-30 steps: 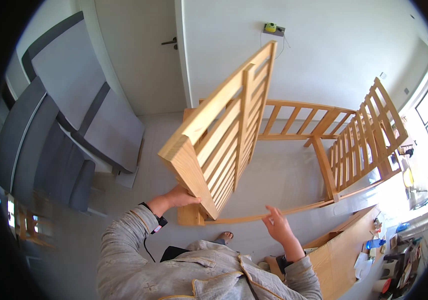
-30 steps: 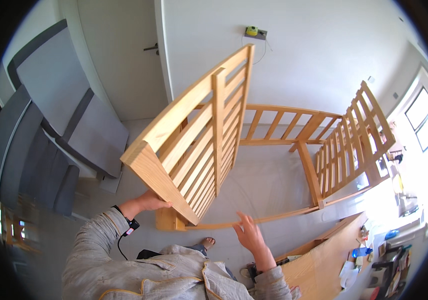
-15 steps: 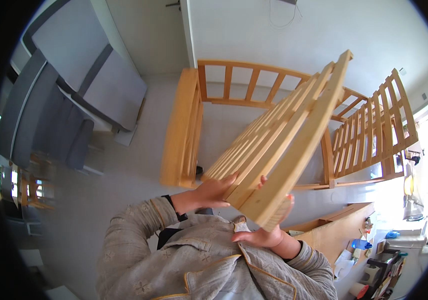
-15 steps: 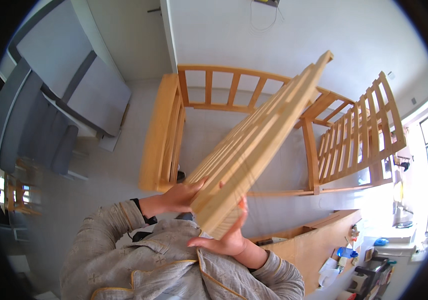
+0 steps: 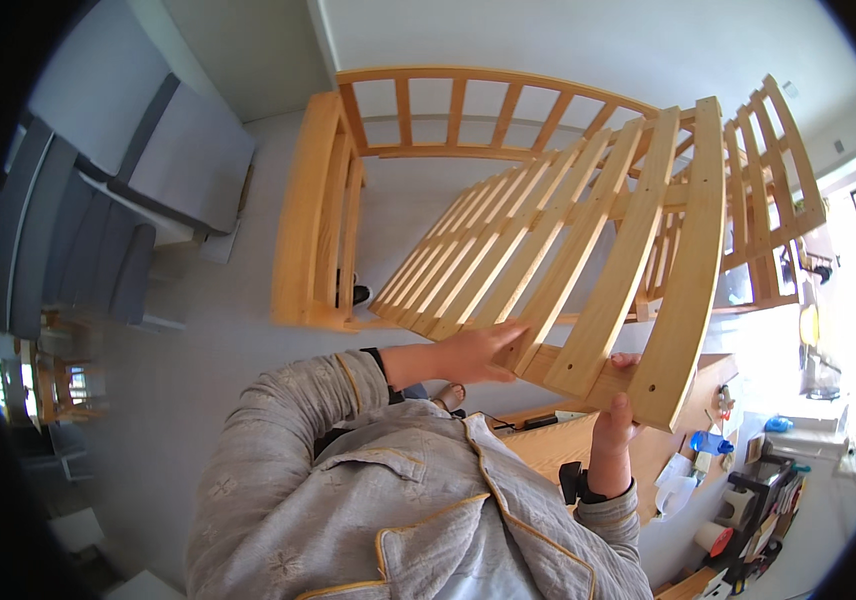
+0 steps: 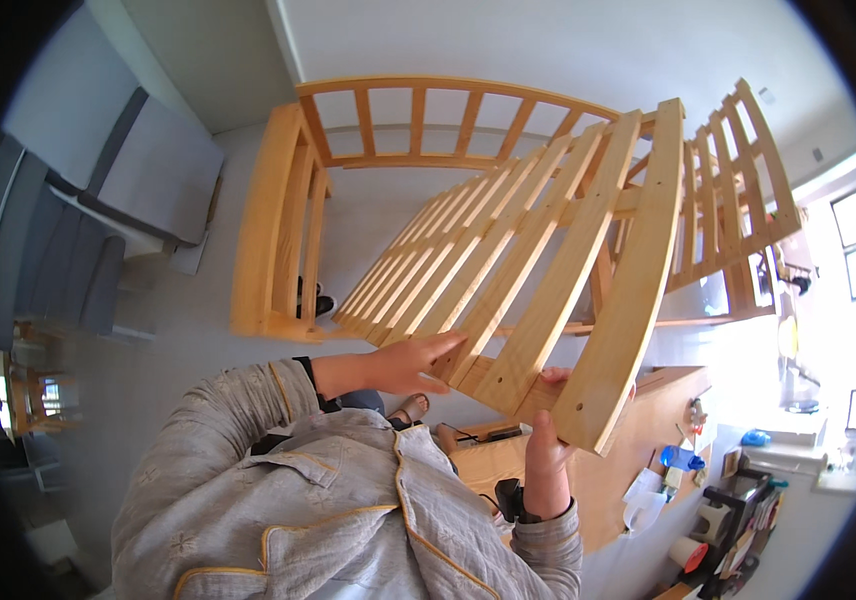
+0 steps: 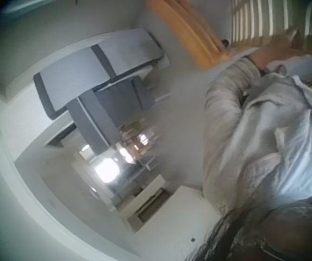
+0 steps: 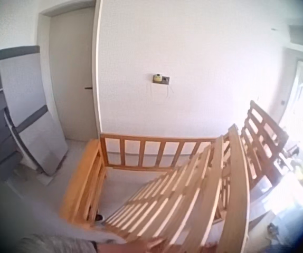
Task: The person assembles a wooden bench by attaching side panels to a slatted frame. They lift and position each side panel, align it with the frame, and secure it in place. The person moves around the bench to attach both sides and then positions the completed bench against a wall.
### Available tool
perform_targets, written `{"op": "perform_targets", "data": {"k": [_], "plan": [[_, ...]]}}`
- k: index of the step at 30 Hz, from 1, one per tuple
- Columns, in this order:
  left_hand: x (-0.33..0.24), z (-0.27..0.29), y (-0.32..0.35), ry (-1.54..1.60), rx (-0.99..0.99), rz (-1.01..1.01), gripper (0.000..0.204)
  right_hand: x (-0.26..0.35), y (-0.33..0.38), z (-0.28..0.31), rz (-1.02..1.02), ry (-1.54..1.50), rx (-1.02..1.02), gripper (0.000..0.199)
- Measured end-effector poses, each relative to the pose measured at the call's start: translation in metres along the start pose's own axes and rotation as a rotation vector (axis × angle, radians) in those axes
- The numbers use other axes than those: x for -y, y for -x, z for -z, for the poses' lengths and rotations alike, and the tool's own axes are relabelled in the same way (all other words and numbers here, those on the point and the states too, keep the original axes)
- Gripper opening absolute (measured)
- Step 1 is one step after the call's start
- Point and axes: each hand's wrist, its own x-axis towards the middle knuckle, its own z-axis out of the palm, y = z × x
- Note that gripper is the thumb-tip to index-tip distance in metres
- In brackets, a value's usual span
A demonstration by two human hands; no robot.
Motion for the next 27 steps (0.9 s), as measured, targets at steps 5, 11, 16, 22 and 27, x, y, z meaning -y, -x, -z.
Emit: {"op": "perform_targets", "data": {"k": [5,11,16,22,27], "plan": [[0.053,-0.010,-0.015,0.346,-0.050,0.255,0.060,-0.004,-0.021,0.042,-0.053,-0.046,-0.001,0.054],[0.139,-0.004,-0.045,0.194,-0.176,0.352,0.047,-0.017,-0.052,0.078,-0.056,-0.094,-0.044,0.070],[0.165,0.021,-0.100,0.471,-0.133,0.522,0.037,-0.013,-0.091,0.092,-0.127,-0.184,-0.072,0.067],[0.192,0.021,-0.168,0.410,-0.036,0.397,0.045,-0.019,-0.126,0.111,-0.160,-0.170,-0.073,0.065],[0.208,0.000,-0.197,0.182,-0.089,0.244,0.060,-0.023,-0.136,0.123,-0.178,-0.154,-0.033,0.068]]}}
